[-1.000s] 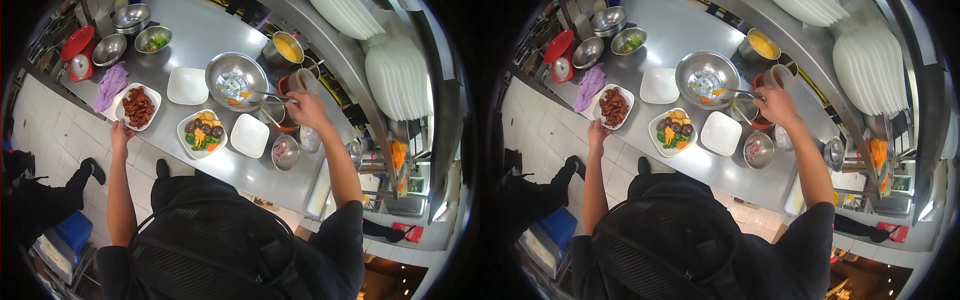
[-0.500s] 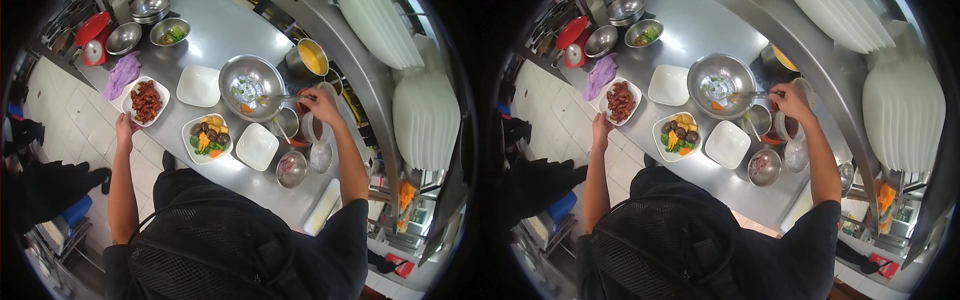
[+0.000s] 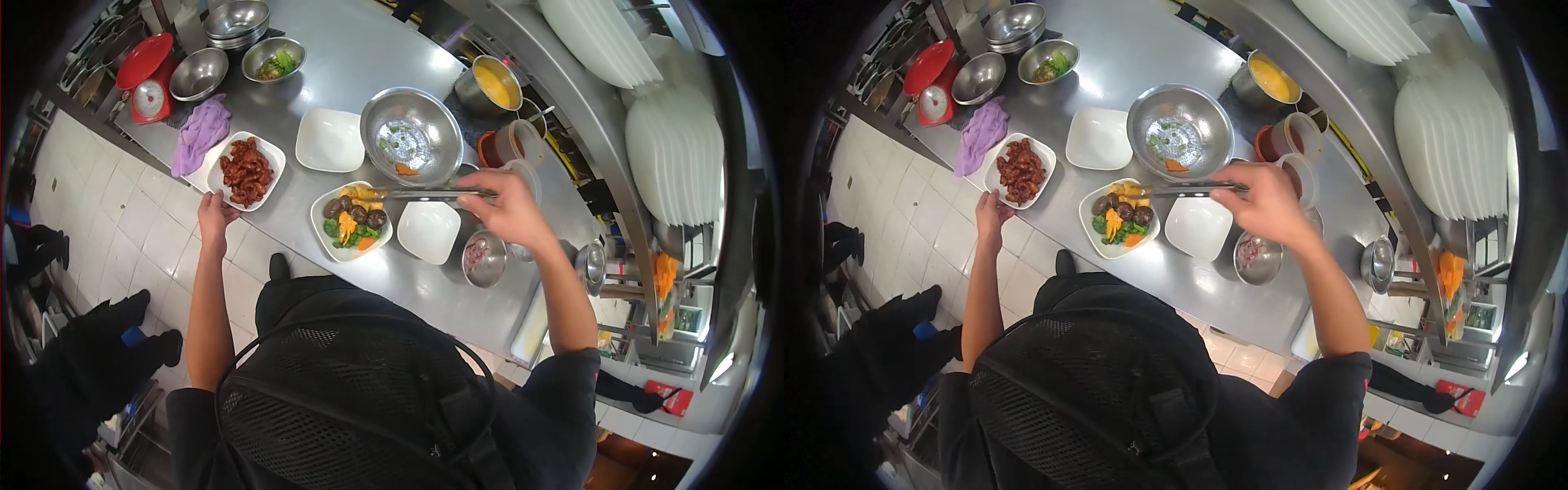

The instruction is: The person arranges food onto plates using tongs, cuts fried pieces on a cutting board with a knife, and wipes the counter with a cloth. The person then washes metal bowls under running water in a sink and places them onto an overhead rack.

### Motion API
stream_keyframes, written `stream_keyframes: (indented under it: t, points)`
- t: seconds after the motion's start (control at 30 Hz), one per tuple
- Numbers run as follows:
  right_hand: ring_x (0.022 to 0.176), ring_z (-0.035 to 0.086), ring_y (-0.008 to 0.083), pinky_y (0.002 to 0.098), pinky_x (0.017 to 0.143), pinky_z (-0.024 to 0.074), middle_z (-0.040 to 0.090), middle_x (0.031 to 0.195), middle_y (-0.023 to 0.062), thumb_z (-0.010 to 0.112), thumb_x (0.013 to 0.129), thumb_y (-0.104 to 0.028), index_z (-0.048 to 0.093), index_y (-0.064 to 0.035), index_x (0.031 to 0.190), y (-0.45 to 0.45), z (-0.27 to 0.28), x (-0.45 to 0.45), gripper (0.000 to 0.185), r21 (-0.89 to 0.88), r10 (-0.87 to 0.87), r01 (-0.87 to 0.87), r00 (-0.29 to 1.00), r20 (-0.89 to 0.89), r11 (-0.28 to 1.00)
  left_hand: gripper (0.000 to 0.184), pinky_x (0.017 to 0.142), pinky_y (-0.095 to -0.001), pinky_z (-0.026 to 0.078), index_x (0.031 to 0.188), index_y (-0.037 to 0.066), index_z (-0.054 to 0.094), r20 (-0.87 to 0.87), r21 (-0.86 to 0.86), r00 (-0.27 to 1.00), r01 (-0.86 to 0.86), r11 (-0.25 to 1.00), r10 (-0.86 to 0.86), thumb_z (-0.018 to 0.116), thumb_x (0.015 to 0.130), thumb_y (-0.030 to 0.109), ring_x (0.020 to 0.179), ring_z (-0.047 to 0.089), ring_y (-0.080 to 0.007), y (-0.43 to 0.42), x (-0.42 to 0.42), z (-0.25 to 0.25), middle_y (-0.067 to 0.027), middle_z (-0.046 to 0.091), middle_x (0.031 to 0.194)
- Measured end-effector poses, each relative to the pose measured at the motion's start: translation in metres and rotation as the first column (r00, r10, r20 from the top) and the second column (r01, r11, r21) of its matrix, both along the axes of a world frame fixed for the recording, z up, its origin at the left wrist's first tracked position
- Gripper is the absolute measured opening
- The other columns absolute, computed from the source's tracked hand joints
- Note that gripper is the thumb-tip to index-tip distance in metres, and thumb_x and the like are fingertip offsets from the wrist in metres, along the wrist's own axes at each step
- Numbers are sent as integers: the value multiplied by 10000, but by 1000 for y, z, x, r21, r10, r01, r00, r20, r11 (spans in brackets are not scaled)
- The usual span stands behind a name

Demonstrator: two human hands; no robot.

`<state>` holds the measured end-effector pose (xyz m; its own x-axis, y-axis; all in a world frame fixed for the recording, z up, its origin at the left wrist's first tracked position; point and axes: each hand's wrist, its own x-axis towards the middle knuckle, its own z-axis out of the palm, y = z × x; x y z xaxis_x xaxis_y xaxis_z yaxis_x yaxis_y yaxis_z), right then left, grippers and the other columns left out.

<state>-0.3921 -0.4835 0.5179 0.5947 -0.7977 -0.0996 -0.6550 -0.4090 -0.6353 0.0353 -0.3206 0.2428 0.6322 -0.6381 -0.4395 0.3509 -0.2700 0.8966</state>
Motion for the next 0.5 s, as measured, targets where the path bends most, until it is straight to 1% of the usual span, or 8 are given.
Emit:
stream_keyframes:
  t: [0.07,0.13,0.2,0.23,0.3,0.33,0.4,0.5]
  points:
    - [678,639,223,350,623,489,708,863,141,739,814,-176,721,-10,1007,3,-9,15,255,-30,35,-42,980,-196,999,232,654,-291,533,950,55,522,-16,-13,1000,10,1000,-10,503,984,283,699,608,-158,2,1,4,-52,558,837]
    - [665,630,208,338,617,484,701,823,143,738,820,-199,724,-13,1004,1,-21,24,262,-19,15,-20,979,-201,1000,234,653,-293,530,950,54,519,-35,-39,999,23,999,-25,510,982,285,707,612,-158,4,1,5,-51,548,837]
    - [692,632,165,326,632,484,704,805,119,735,834,-200,724,0,1003,-5,-24,29,261,172,-62,90,985,-164,981,239,656,-295,530,959,53,524,-49,-60,999,17,998,-20,523,982,290,709,616,-159,5,2,5,-46,541,833]
    - [692,632,165,326,632,484,704,805,119,735,834,-200,724,0,1003,-10,-22,27,261,168,-55,84,984,-168,982,243,657,-296,531,961,54,525,-56,-70,998,12,997,-16,528,982,295,706,616,-160,6,2,3,-46,539,830]
    - [713,618,127,311,648,483,707,814,81,732,851,-181,717,18,1021,-22,-14,13,262,23,-40,41,999,-28,999,256,655,-295,530,960,55,527,-65,-75,998,18,997,-23,541,983,310,695,612,-160,6,2,2,-47,534,821]
    - [713,618,127,311,648,483,707,814,81,732,851,-181,717,18,1021,-23,-2,11,262,21,-44,45,998,-34,999,256,655,-295,530,960,55,527,-72,-77,997,22,997,-27,541,983,310,695,612,-160,7,2,3,-47,534,821]
    - [710,596,100,283,647,473,696,807,43,725,860,-146,709,26,1043,-23,25,5,251,-69,-185,186,983,13,980,264,649,-295,528,957,52,527,-76,-80,997,21,997,-27,544,984,314,689,608,-159,7,1,5,-47,532,812]
    - [693,572,82,257,634,457,674,784,25,720,863,-125,711,14,1051,-35,29,-28,234,-135,-262,269,963,63,954,270,659,-291,526,953,53,527,-83,-85,996,31,996,-39,548,986,320,705,610,-158,7,3,5,-48,536,810]
